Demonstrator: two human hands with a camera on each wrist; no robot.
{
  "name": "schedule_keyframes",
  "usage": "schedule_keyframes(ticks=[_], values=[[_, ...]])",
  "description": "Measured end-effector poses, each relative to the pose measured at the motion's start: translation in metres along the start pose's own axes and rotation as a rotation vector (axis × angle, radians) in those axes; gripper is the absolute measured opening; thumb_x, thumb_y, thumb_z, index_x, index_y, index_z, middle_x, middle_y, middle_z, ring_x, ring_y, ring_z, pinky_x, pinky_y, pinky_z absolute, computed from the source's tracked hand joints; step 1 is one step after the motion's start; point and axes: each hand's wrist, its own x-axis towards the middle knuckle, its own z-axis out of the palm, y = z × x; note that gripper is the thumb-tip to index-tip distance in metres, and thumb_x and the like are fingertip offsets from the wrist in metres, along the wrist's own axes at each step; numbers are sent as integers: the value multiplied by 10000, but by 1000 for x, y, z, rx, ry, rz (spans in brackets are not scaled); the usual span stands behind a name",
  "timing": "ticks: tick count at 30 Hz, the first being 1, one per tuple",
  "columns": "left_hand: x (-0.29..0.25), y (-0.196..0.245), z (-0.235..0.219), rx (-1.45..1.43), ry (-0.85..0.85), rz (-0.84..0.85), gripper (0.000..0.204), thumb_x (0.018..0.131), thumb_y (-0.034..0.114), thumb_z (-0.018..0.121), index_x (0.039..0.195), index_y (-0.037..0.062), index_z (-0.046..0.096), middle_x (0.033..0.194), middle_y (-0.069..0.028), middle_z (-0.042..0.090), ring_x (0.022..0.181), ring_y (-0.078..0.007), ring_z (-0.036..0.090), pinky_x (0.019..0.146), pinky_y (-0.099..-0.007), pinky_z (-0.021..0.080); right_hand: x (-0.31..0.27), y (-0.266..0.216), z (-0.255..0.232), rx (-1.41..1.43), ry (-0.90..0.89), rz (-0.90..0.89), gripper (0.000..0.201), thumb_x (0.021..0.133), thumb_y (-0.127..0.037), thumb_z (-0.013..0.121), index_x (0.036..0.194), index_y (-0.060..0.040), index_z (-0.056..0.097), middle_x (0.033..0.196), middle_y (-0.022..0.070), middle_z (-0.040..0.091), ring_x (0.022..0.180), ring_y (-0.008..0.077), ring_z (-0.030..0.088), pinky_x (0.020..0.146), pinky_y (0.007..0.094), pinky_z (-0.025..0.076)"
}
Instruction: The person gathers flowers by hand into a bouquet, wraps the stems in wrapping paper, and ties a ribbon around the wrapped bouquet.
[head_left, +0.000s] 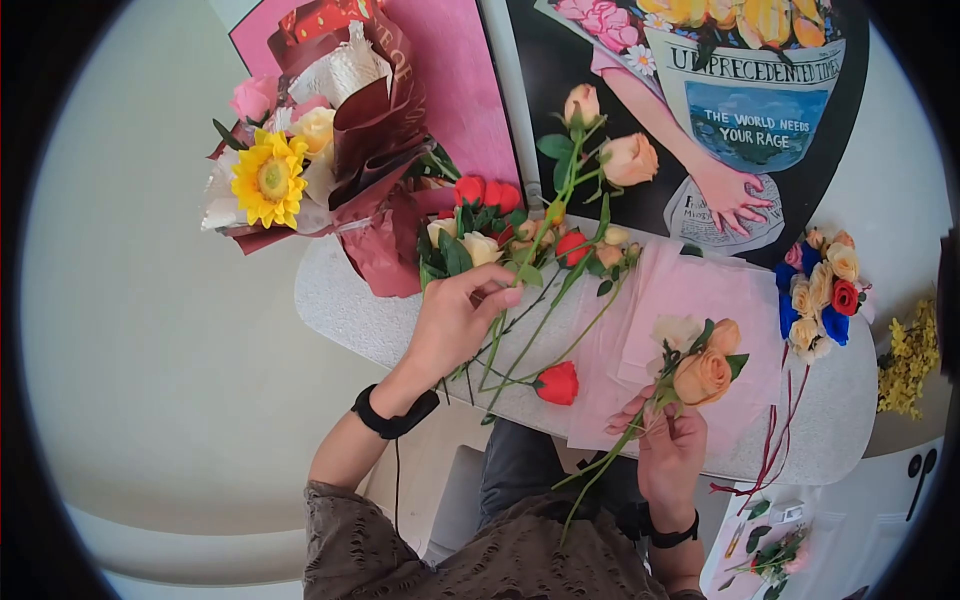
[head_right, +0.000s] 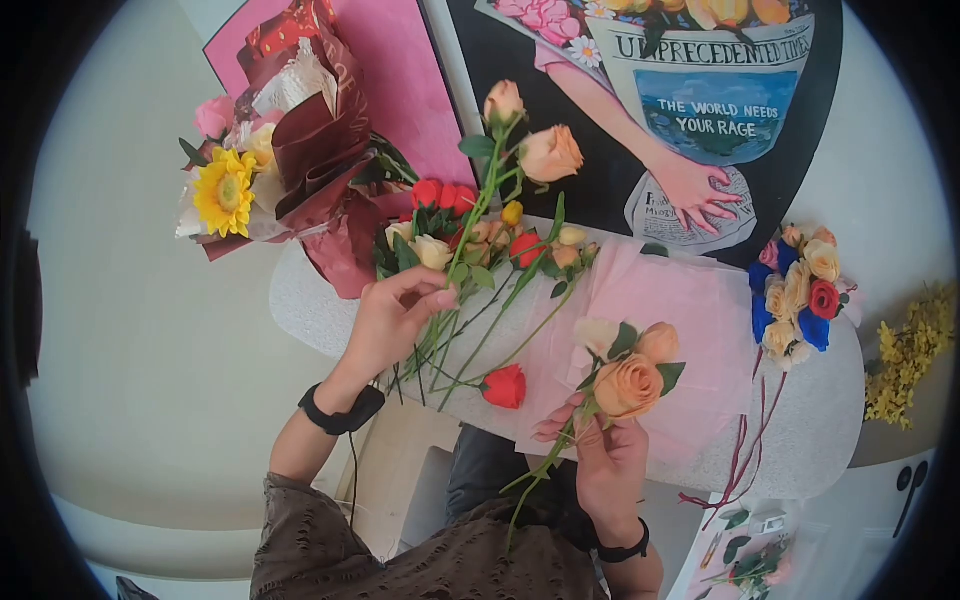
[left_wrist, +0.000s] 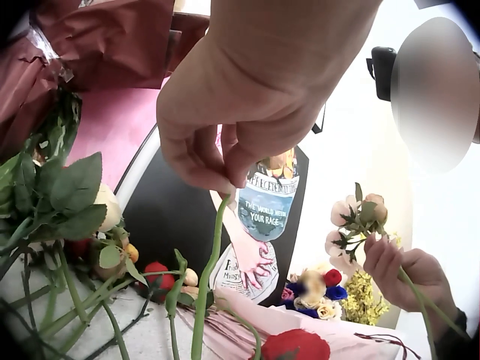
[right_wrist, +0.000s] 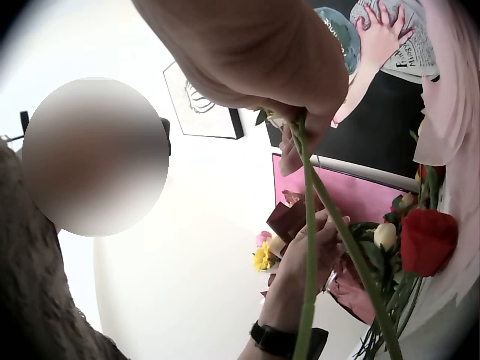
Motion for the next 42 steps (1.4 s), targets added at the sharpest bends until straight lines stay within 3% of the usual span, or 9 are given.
schedule_keyframes(ticks=[11,13,15,25,30,33,36,39,42], values=[[-82,39,31,-256,-366,92,84,891,32,678,972,25,697,876,-93,735,796,-186,706,721,-291,530,-2,39,-18,-275,163,-430,453,982,-172,590,1380,-9,446,1432,225,458,1265,319,526,1040,490,453],[-92,40,41,-296,-409,116,85,886,27,683,969,28,698,870,-88,738,789,-200,713,712,-291,535,-7,33,-15,-130,-151,-103,518,1013,-212,524,1472,-45,350,1487,239,400,1375,342,412,1135,507,350],[-99,40,50,-392,-516,-91,74,879,13,698,951,3,710,868,-81,740,823,-181,711,768,-296,539,-13,34,-21,-436,-110,-97,510,1032,-287,472,1457,-29,360,1492,260,388,1371,351,419,1142,501,344],[-105,37,37,35,-560,208,214,865,176,715,1046,72,668,919,-161,687,786,-394,643,668,-411,524,-34,48,-22,521,-156,266,519,989,-274,550,1419,-34,386,1389,139,506,1250,251,524,1076,392,414],[-107,61,14,-148,-272,34,291,818,123,743,1083,34,662,970,-174,680,829,-353,666,726,-386,546,-40,57,-15,987,-87,559,533,999,-326,522,1420,-31,382,1401,152,494,1261,264,518,1080,404,413],[-113,60,31,64,-143,365,301,781,75,766,1061,16,673,984,-168,683,853,-300,685,750,-361,556,-39,77,-13,884,-162,439,550,1012,-382,460,1431,-37,372,1432,182,453,1298,307,479,1106,436,387],[-121,50,47,-230,-85,73,269,755,45,785,1006,19,692,978,-147,700,854,-249,703,754,-329,558,-28,34,25,1248,-443,53,535,1015,-381,456,1435,-60,374,1446,186,433,1314,308,464,1095,456,401],[-131,31,58,-387,-99,-112,245,752,40,796,976,9,701,977,-121,714,826,-215,707,746,-301,557,-42,63,-12,1317,-193,331,535,1007,-355,486,1450,-87,350,1458,184,414,1304,302,473,1068,468,424],[-117,55,57,-625,-56,-35,147,851,0,720,989,-30,681,923,-61,730,820,-117,690,708,-292,560,-56,66,-11,698,-34,328,406,977,-173,552,1363,-72,480,1351,143,544,1193,256,578,981,402,492]])
